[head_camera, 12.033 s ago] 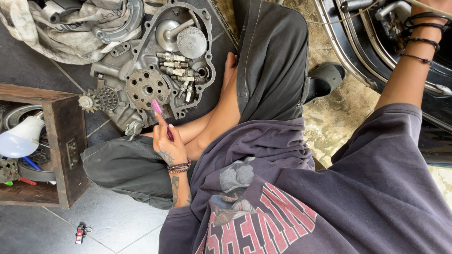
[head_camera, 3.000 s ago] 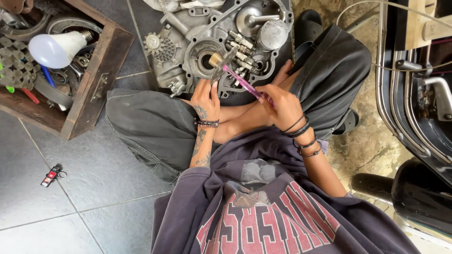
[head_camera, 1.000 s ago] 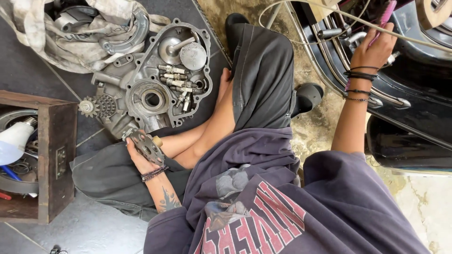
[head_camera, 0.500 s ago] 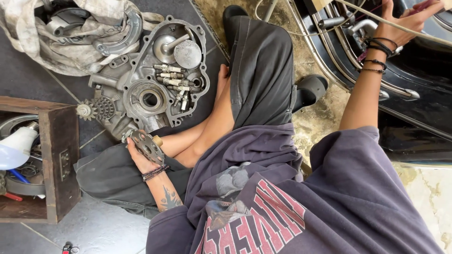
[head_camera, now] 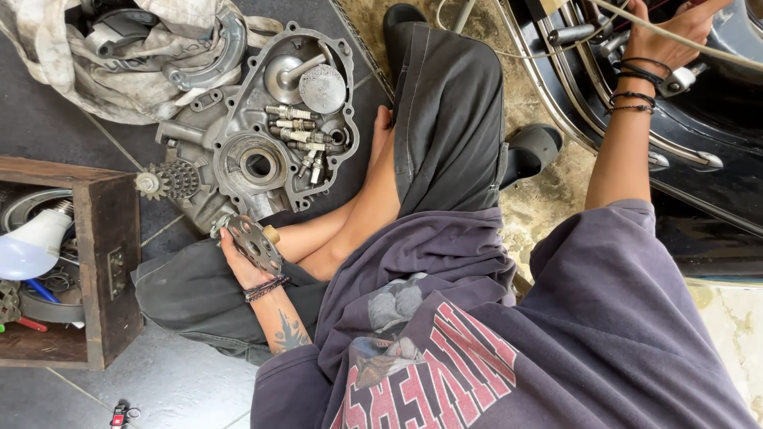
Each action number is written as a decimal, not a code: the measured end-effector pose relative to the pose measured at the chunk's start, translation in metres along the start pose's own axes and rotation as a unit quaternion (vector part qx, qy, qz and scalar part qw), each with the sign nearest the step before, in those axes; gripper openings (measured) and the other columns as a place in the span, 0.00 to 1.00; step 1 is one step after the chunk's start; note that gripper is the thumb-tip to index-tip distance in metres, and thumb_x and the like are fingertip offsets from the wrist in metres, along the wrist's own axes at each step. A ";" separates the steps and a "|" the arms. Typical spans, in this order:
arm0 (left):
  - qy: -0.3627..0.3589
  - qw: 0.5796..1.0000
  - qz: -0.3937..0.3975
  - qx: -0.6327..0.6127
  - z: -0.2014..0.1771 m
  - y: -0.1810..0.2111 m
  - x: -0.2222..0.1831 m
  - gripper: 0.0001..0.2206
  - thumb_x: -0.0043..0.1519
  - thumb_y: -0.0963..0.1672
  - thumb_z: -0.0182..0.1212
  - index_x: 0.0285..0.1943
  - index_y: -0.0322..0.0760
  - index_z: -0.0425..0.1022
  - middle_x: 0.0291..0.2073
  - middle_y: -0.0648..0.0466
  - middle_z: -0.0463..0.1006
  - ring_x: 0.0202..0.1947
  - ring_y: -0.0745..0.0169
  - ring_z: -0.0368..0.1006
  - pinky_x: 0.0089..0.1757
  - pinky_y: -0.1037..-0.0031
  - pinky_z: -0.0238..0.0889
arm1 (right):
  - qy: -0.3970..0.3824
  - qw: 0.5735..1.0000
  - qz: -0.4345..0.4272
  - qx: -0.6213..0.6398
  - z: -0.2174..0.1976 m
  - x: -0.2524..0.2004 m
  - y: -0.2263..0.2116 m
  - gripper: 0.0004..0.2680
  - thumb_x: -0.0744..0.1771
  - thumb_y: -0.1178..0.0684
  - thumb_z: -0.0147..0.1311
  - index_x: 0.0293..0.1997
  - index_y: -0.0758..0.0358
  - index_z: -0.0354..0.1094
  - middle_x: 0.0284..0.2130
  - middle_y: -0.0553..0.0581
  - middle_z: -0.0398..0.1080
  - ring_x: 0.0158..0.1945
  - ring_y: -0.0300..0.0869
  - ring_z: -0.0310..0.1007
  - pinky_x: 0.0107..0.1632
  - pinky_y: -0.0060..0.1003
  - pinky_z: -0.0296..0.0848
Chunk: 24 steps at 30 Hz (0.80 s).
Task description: Cleaning a motorcycle engine component using a toothbrush while sitting on the floor.
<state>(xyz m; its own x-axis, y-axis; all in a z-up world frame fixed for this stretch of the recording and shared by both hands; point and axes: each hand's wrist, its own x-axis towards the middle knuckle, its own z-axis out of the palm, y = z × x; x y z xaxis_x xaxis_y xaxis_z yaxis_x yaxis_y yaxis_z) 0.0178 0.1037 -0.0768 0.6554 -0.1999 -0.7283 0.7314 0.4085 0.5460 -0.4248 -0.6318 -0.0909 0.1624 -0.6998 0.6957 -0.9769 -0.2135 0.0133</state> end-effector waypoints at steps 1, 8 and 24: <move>-0.007 1.000 0.001 0.000 -0.001 0.000 0.000 0.21 0.66 0.52 0.53 0.54 0.31 0.75 0.42 0.52 0.79 0.36 0.67 0.76 0.38 0.78 0.71 | -0.003 1.000 0.006 -0.021 0.009 -0.002 0.007 0.49 0.57 0.20 0.96 0.65 0.49 0.48 0.31 0.36 0.79 0.29 0.30 0.77 0.39 0.24 0.90; -0.017 1.000 0.003 -0.008 -0.004 -0.001 0.002 0.19 0.67 0.52 0.54 0.54 0.32 0.74 0.42 0.52 0.79 0.38 0.67 0.76 0.40 0.78 0.70 | 0.026 0.999 0.026 -0.003 0.011 0.003 0.010 0.40 0.59 0.23 0.93 0.60 0.46 0.56 0.27 0.35 0.80 0.29 0.27 0.81 0.41 0.28 0.92; -0.019 0.998 -0.030 -0.054 0.029 0.009 -0.026 0.16 0.67 0.52 0.53 0.47 0.38 0.74 0.34 0.54 0.80 0.24 0.60 0.75 0.23 0.77 0.65 | 0.183 0.878 0.101 0.431 -0.064 0.003 -0.029 0.10 0.70 0.48 0.50 0.42 0.66 0.73 0.25 0.58 0.73 0.22 0.41 0.69 0.23 0.33 0.77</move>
<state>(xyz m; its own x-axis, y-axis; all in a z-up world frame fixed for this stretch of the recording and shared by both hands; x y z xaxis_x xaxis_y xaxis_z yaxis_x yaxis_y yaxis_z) 0.0125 0.0867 -0.0409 0.6185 -0.2602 -0.7414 0.7467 0.4884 0.4515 -0.4048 -0.5840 -0.0432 -0.2121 -0.5503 0.8076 -0.4870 -0.6569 -0.5756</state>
